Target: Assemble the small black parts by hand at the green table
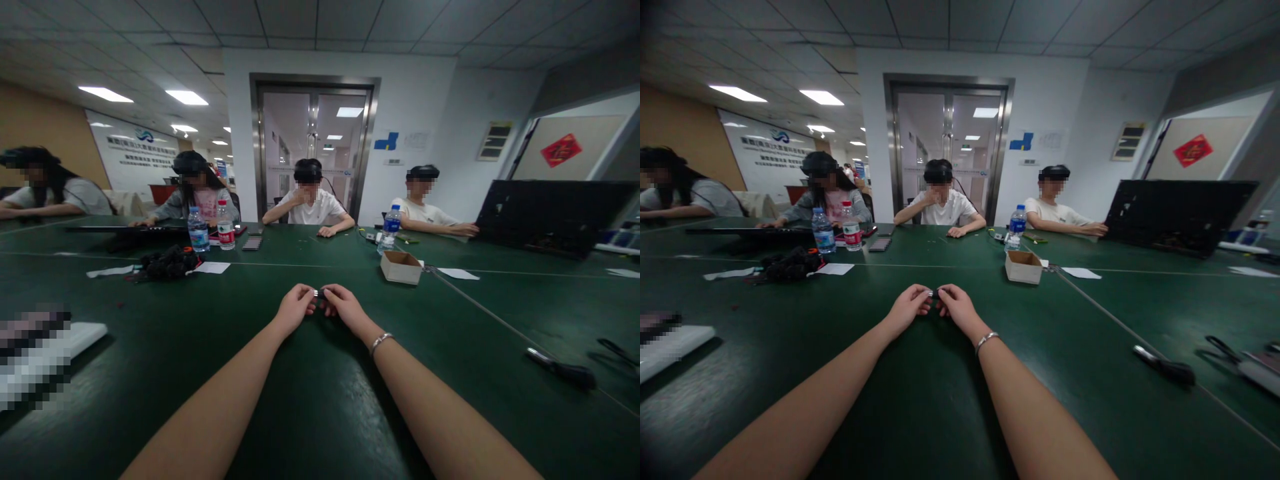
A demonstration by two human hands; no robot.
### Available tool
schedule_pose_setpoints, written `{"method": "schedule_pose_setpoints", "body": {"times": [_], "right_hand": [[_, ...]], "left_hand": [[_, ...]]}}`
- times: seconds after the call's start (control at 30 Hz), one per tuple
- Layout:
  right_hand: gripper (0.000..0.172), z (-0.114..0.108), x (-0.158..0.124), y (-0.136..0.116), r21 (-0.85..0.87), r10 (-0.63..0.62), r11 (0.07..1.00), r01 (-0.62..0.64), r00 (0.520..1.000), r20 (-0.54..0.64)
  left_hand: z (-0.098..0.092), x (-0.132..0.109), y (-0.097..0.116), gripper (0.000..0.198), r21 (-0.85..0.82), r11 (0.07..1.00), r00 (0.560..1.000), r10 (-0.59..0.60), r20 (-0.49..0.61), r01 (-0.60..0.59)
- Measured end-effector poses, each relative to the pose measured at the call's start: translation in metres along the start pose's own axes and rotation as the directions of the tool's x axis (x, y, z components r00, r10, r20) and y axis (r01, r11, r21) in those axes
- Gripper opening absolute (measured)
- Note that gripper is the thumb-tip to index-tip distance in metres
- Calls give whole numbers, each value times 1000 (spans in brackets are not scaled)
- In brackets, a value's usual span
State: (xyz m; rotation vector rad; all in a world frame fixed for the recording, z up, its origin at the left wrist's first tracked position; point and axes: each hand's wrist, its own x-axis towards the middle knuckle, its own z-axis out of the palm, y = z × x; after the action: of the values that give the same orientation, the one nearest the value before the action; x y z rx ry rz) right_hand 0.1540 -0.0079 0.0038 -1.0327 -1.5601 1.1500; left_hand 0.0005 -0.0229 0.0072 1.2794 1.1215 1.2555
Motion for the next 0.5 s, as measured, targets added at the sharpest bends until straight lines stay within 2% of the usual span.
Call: {"method": "schedule_pose_setpoints", "body": {"times": [0.27,0.5], "right_hand": [[26,1,-1,-3,4,5,1000,-5,1000,1],[27,0,-4,-5,7,-3,1000,3,1000,20]], "left_hand": [[-2,4,-6,32,138,990,1000,-1,3,1],[-2,8,-10,44,186,983,1000,-10,-6,11]]}}
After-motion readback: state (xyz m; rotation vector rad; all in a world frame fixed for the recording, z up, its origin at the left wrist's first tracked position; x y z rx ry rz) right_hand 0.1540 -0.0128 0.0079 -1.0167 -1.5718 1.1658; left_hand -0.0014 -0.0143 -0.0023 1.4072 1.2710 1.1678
